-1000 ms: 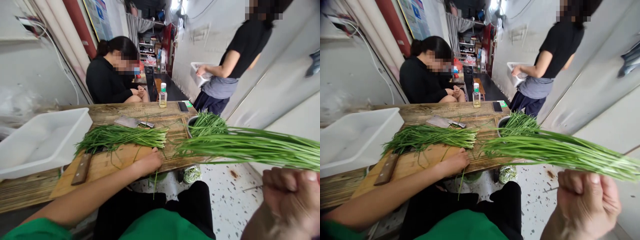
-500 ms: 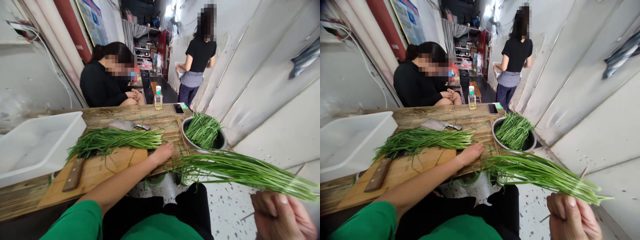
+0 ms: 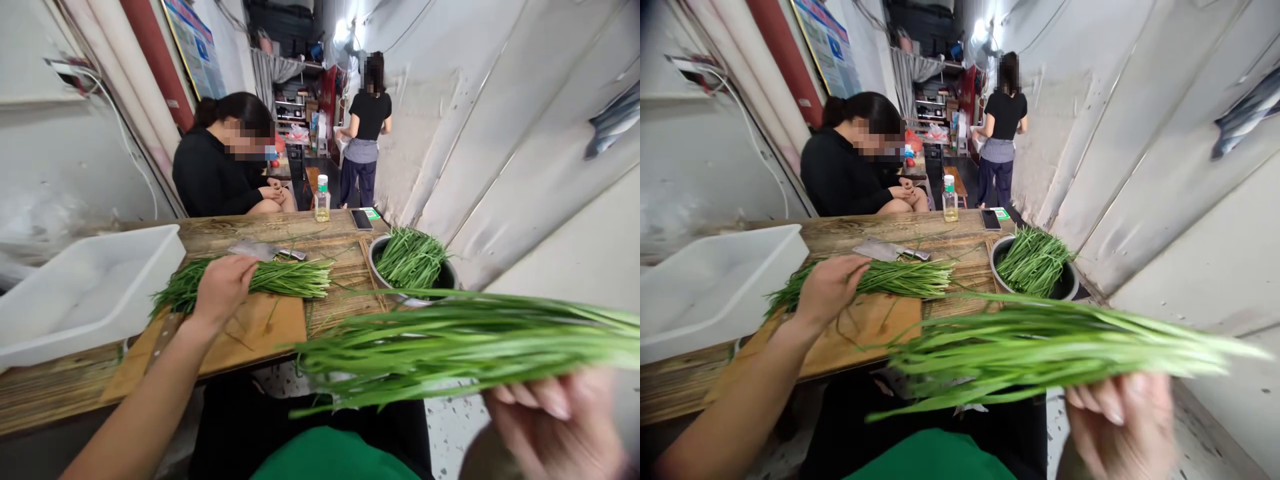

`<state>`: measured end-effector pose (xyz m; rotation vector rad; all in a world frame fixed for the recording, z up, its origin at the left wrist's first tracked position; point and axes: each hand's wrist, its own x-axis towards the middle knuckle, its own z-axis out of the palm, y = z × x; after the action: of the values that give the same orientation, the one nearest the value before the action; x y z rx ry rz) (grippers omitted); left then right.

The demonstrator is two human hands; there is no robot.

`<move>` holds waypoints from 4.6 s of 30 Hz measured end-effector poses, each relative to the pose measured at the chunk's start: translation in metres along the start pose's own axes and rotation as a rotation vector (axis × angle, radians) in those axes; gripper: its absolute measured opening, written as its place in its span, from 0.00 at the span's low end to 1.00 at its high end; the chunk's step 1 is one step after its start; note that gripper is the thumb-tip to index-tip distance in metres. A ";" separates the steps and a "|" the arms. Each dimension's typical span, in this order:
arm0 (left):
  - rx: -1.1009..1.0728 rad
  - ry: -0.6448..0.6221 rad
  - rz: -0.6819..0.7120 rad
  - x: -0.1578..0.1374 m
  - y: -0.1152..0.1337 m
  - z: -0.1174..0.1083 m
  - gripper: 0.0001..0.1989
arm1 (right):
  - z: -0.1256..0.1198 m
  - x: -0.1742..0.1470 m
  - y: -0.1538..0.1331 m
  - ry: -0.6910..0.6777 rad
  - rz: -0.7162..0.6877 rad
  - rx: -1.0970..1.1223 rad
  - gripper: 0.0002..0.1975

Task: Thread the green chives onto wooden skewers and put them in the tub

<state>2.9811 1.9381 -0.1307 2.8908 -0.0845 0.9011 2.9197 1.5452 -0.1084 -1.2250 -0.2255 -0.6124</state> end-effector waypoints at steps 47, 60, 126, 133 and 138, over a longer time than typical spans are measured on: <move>-1.233 -0.773 -0.422 0.050 0.080 0.113 0.13 | 0.082 -0.062 0.212 -0.326 0.692 0.134 0.14; -1.269 -0.807 -0.462 0.048 0.082 0.114 0.14 | 0.083 -0.059 0.209 -0.317 0.761 0.166 0.18; -1.230 -0.758 -0.425 0.039 0.078 0.118 0.13 | 0.088 -0.061 0.202 -0.299 0.867 0.276 0.18; -1.138 -0.752 -0.420 0.036 0.082 0.120 0.12 | 0.094 -0.062 0.200 -0.258 0.839 0.297 0.16; -1.011 -0.851 -0.290 0.040 0.081 0.108 0.12 | 0.092 -0.060 0.201 -0.301 0.811 0.273 0.15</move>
<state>3.0679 1.8435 -0.1893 2.0088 -0.1318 -0.3937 2.9959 1.6909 -0.2687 -1.0236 -0.0449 0.3005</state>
